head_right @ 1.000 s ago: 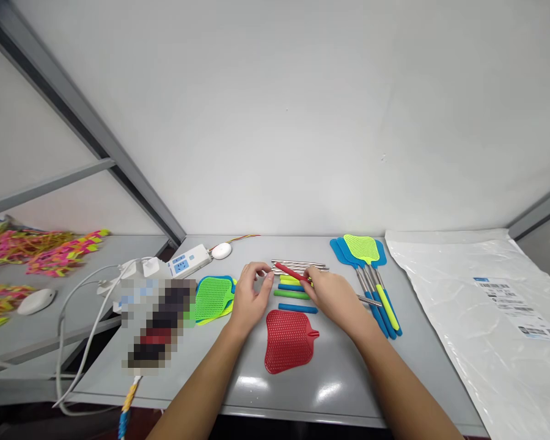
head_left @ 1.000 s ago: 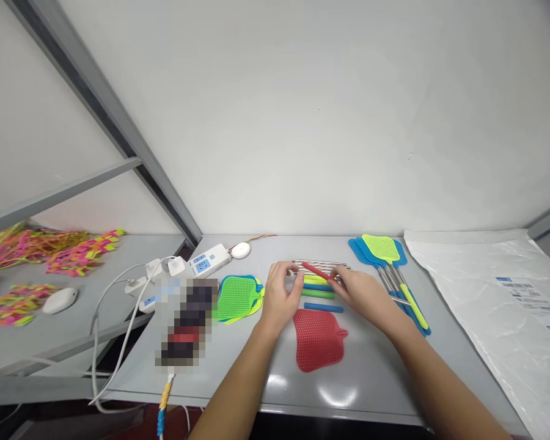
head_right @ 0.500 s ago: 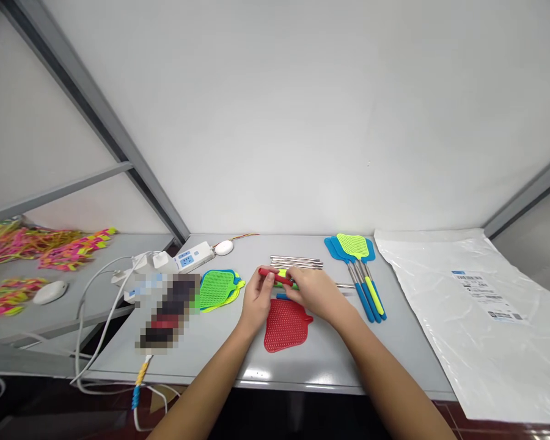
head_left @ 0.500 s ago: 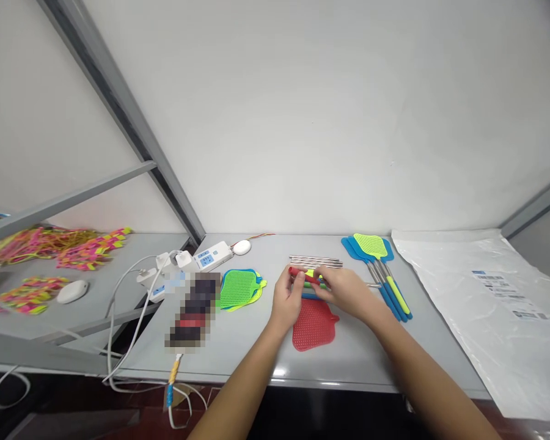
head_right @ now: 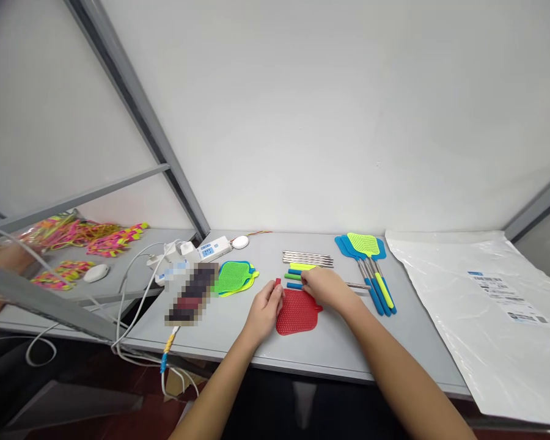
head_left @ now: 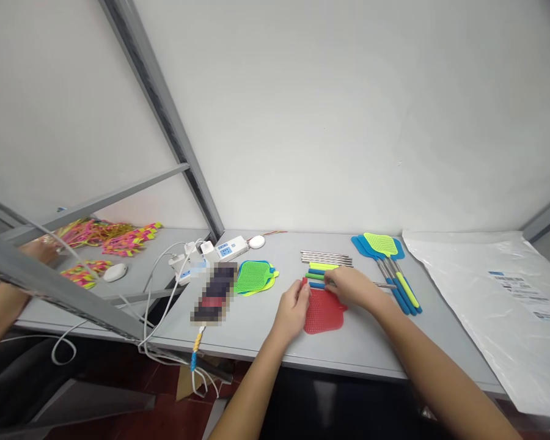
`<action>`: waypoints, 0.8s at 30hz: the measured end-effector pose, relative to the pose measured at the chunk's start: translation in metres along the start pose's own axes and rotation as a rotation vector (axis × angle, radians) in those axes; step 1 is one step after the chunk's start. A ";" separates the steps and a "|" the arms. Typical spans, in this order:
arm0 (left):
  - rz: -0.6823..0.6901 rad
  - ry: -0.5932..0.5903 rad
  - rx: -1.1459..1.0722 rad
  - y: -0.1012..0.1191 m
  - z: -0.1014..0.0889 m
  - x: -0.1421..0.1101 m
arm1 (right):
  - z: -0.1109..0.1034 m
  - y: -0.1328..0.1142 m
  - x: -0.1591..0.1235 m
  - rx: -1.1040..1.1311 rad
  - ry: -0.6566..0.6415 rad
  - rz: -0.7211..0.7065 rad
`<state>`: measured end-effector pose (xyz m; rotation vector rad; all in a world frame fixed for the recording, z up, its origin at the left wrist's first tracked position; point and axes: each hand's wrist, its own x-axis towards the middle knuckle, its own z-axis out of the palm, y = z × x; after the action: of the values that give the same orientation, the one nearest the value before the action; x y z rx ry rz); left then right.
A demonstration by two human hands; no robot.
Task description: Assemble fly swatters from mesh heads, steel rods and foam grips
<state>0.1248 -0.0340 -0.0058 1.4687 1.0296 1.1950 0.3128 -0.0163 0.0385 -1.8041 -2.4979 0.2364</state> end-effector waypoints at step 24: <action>0.097 -0.086 -0.245 -0.006 0.054 0.065 | 0.018 0.019 0.015 -0.011 0.141 0.107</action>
<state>0.1890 0.0217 -0.0036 1.3761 0.7328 1.2669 0.3235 0.0015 0.0169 -1.8897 -2.3168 0.0968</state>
